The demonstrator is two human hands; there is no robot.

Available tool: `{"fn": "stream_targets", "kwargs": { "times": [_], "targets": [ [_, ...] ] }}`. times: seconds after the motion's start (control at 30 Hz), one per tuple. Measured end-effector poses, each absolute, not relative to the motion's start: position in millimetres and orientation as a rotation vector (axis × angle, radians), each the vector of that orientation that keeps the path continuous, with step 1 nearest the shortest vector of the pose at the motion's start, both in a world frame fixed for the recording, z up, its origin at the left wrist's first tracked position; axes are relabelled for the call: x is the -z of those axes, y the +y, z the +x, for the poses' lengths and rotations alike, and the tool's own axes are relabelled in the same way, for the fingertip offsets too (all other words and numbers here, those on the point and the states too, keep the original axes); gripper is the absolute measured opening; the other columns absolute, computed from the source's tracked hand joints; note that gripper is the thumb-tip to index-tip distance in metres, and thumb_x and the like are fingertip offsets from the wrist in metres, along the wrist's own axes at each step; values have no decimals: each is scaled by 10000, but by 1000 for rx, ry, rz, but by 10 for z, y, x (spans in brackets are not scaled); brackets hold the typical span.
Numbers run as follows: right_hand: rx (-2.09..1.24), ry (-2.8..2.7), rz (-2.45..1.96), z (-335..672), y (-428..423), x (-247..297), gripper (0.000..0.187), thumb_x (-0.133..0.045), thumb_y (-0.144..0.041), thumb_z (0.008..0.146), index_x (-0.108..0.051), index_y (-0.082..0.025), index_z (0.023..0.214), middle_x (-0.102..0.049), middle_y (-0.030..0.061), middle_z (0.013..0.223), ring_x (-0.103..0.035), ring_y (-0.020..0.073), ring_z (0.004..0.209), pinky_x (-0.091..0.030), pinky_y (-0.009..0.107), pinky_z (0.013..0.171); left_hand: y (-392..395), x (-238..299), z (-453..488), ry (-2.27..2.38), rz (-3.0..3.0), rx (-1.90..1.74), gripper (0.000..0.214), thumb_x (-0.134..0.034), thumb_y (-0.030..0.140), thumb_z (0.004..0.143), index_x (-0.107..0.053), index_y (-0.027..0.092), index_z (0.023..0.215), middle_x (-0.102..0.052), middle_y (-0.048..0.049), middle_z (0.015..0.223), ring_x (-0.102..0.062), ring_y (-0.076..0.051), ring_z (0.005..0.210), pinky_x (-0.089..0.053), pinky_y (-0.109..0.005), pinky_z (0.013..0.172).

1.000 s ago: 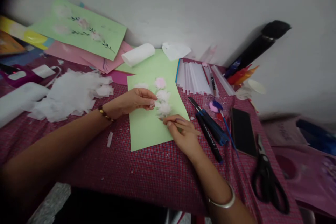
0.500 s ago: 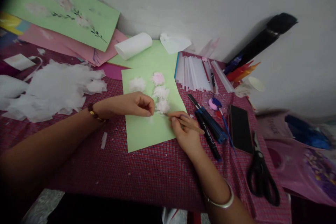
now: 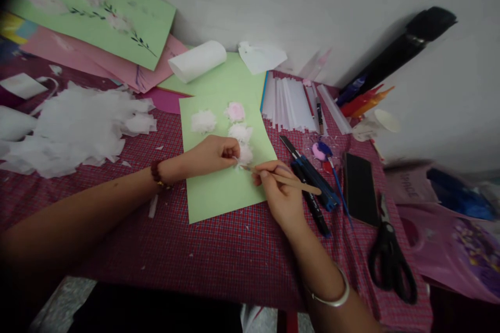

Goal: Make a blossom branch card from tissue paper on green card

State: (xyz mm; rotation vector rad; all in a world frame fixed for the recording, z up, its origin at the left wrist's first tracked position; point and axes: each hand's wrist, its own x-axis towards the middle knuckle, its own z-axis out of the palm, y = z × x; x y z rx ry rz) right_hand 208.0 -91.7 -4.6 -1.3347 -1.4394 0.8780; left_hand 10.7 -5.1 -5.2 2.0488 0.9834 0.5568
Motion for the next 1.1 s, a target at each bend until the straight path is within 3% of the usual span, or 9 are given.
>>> {"fn": "stream_targets", "kwargs": {
  "times": [0.13,0.33,0.5,0.77,0.9,1.1],
  "targets": [
    [-851,-1573,-1332,2047,-927,18,139,-548,-253,882,-677,-227,836,-654,21,771,-635,172,702,-513,340,692,5,14,69,943,1963,-546,125,-516,135,672,-590,154,771,-622,-5,684,-528,-106,628,-389,-237,592],
    [-961,-1336,-1309,2083,-875,80,123,-565,-295,887,-651,-216,850,-644,18,739,-623,170,661,-518,347,679,104,-133,-136,694,1687,-386,247,-536,178,683,-575,173,926,-609,4,747,-537,-102,643,-411,-223,598],
    [-977,-1445,-1326,2108,-840,115,128,-554,-279,892,-661,-216,862,-633,15,737,-617,168,678,-503,335,686,41,-204,-126,605,1828,-287,277,-530,178,692,-577,183,966,-609,-3,778,-545,-115,682,-424,-225,623],
    [-909,-1476,-1371,2095,-831,103,126,-551,-285,892,-653,-211,883,-623,18,753,-628,175,693,-511,342,690,61,-190,-157,944,2189,-138,98,-523,141,661,-613,148,699,-600,2,636,-484,-96,554,-327,-245,550],
    [-944,-1377,-1358,2108,-843,113,124,-564,-303,888,-650,-215,873,-645,21,796,-619,151,623,-510,323,631,85,-206,-167,928,2191,-176,109,-501,113,626,-576,154,692,-567,11,619,-457,-94,550,-321,-244,548],
    [-987,-1408,-1256,2100,-860,71,119,-567,-262,878,-658,-211,821,-633,2,713,-620,150,647,-503,311,653,121,-181,-183,885,2115,-221,351,-475,100,631,-582,143,963,-513,22,663,-438,-105,584,-318,-234,546]
  ]
}}
